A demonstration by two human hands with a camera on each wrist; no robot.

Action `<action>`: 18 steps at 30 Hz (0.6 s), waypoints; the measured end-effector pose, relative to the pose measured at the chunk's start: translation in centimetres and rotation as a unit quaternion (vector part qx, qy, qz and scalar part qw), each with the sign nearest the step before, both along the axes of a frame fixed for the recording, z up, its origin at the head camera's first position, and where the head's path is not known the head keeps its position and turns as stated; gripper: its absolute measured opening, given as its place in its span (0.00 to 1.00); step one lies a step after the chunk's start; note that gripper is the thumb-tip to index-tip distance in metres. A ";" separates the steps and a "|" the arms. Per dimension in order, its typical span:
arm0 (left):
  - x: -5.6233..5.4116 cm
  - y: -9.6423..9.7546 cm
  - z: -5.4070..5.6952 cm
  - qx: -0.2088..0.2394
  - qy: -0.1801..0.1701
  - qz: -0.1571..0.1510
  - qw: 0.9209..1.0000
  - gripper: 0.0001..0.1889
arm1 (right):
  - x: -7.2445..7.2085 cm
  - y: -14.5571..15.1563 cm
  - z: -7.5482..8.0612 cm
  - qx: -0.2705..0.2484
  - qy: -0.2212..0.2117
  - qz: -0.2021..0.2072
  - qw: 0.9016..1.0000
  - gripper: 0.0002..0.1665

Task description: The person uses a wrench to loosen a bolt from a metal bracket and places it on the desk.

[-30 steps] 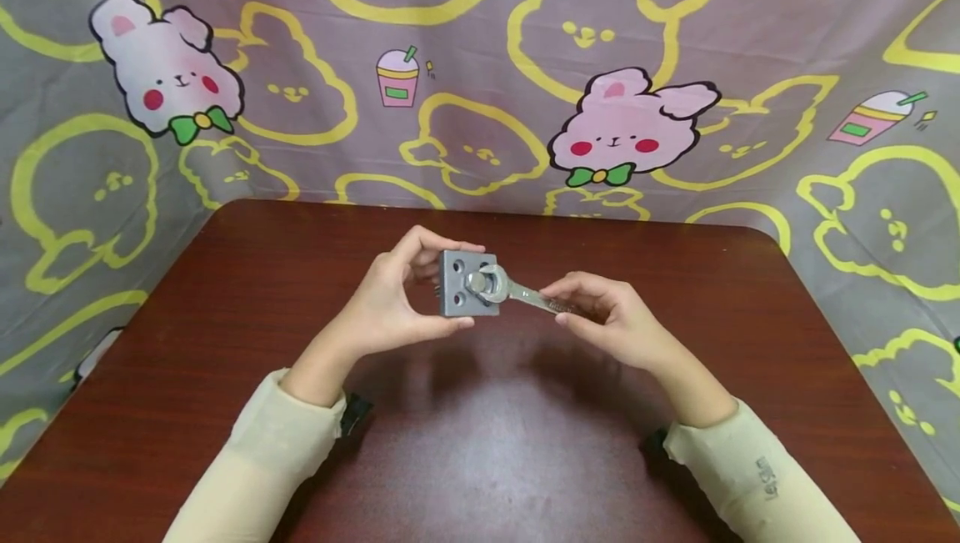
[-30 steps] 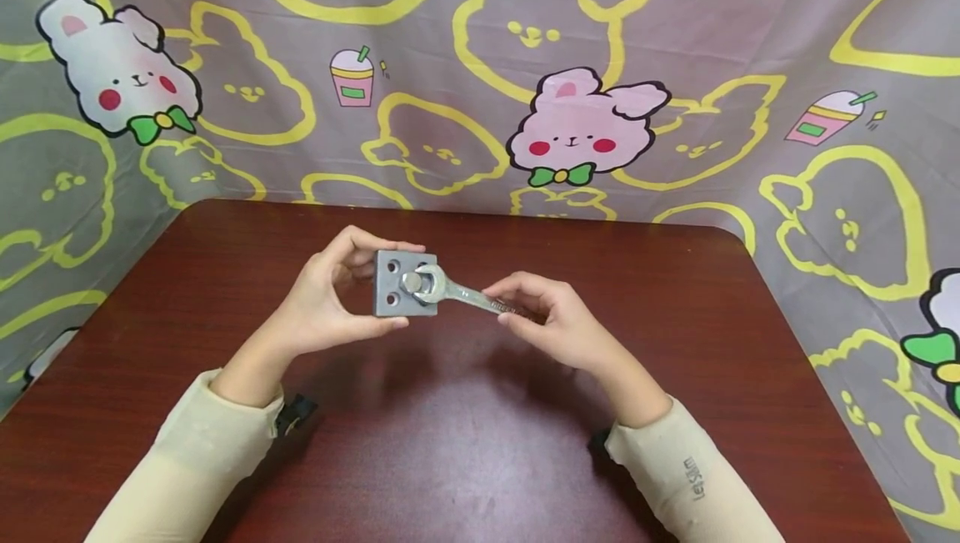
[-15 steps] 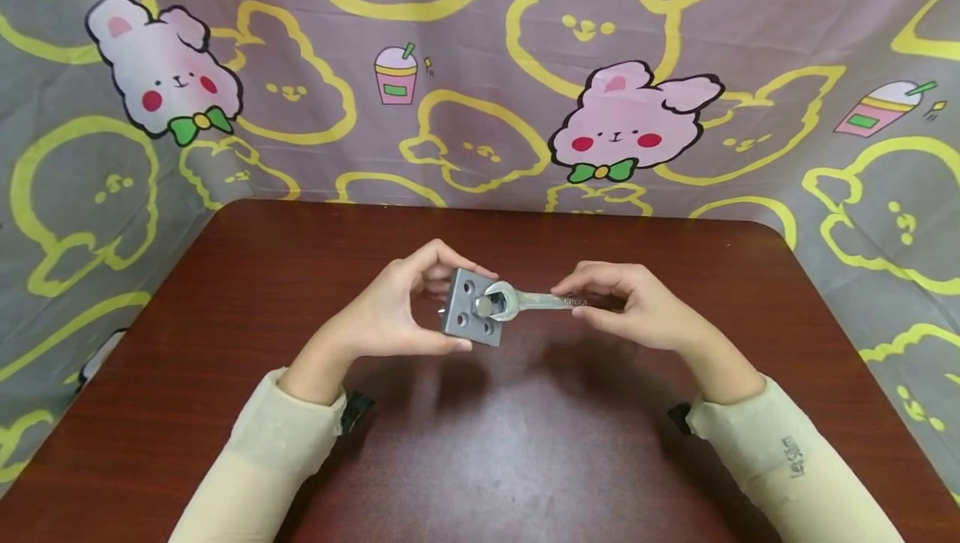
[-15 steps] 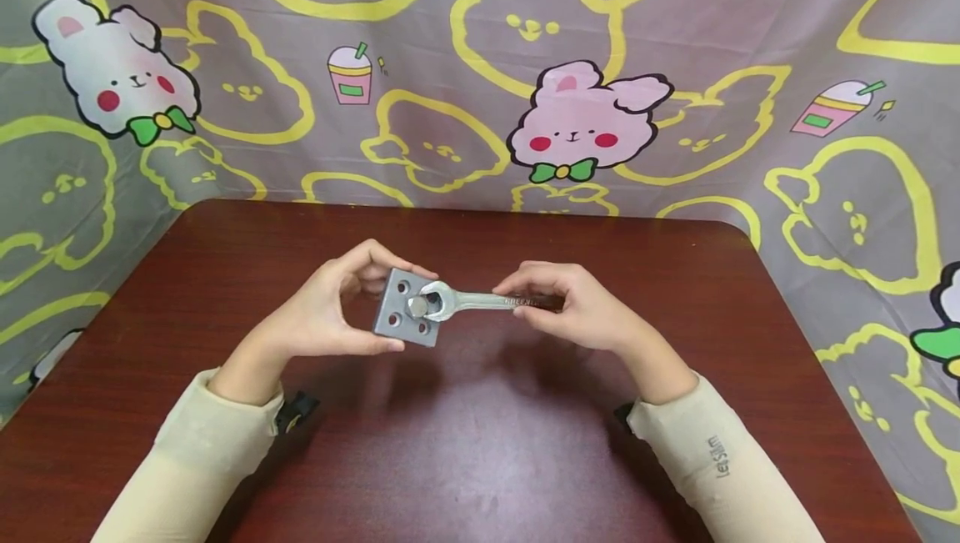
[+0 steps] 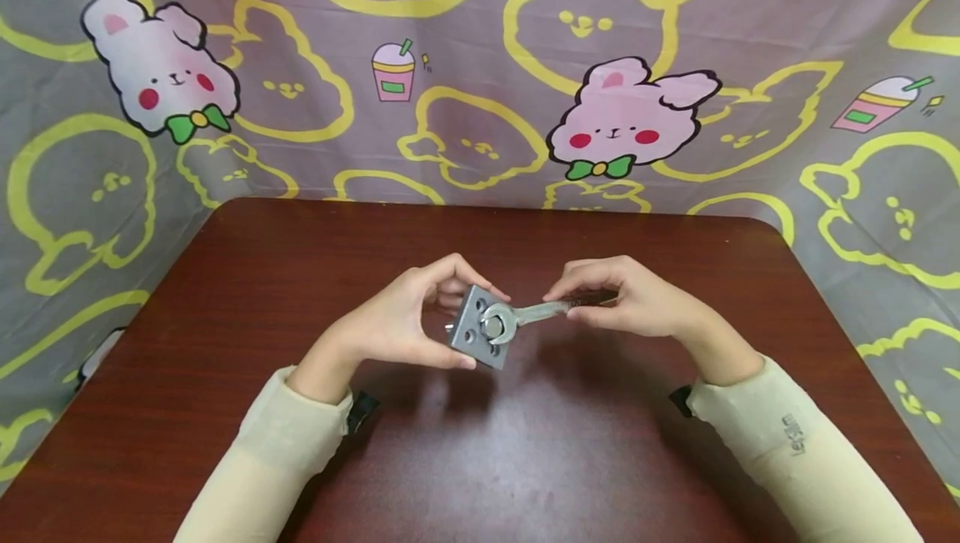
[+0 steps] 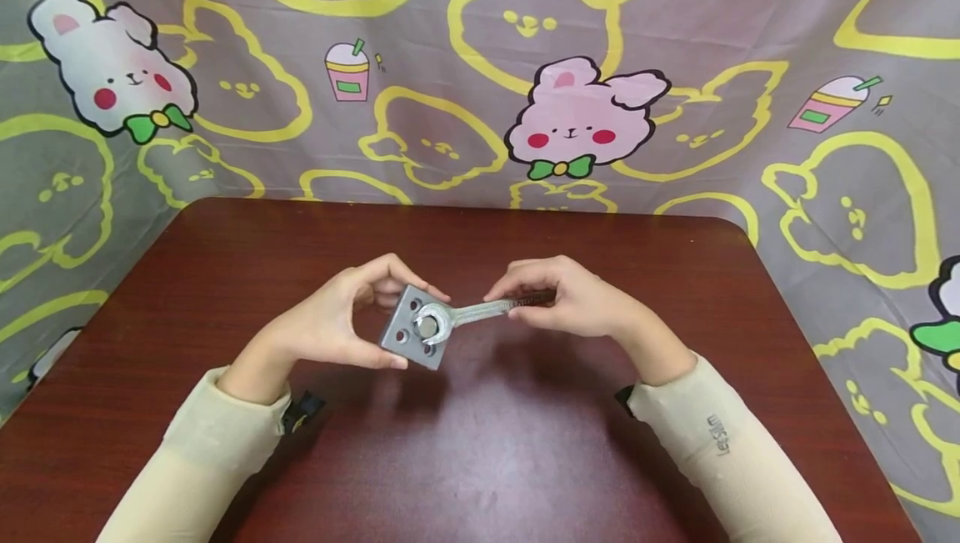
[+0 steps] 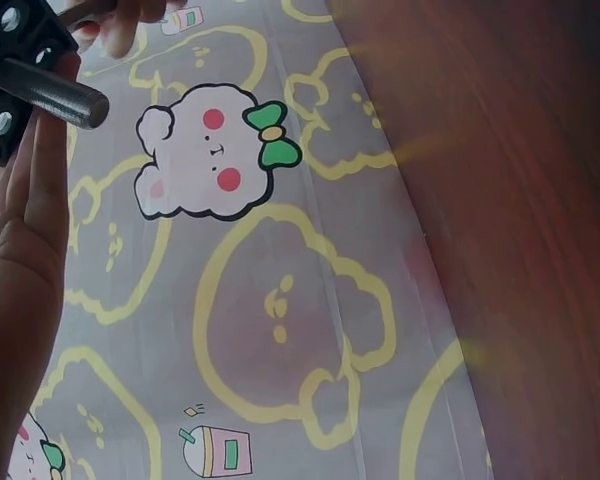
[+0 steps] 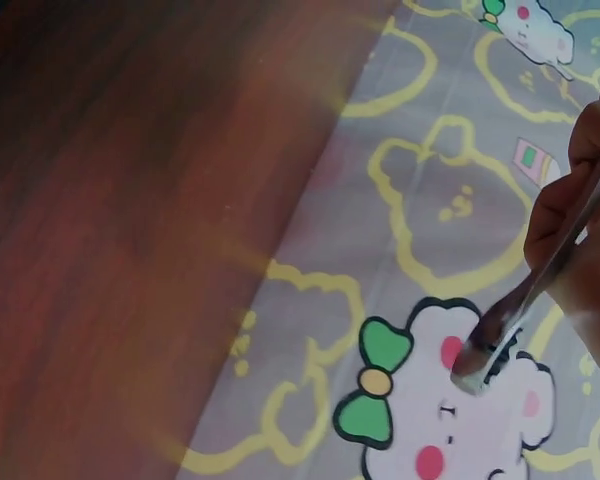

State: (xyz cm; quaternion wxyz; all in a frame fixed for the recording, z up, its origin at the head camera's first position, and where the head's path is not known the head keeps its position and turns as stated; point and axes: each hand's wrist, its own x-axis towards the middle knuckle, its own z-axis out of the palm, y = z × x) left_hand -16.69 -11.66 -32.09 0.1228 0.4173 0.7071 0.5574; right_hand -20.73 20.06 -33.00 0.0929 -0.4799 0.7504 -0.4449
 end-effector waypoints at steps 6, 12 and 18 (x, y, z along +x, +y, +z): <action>-0.3 0.2 0.0 -0.017 -0.017 -0.023 0.999 0.33 | -1.6 -0.5 -0.6 0.002 -0.016 0.027 1.000 0.19; -0.5 0.5 -0.1 -0.063 -0.072 -0.059 0.994 0.33 | -2.9 -1.1 -0.1 0.020 -0.048 0.075 0.996 0.16; -0.7 0.5 -0.4 -0.079 -0.103 -0.083 0.988 0.31 | -3.0 -1.5 1.2 0.042 -0.043 0.086 0.994 0.16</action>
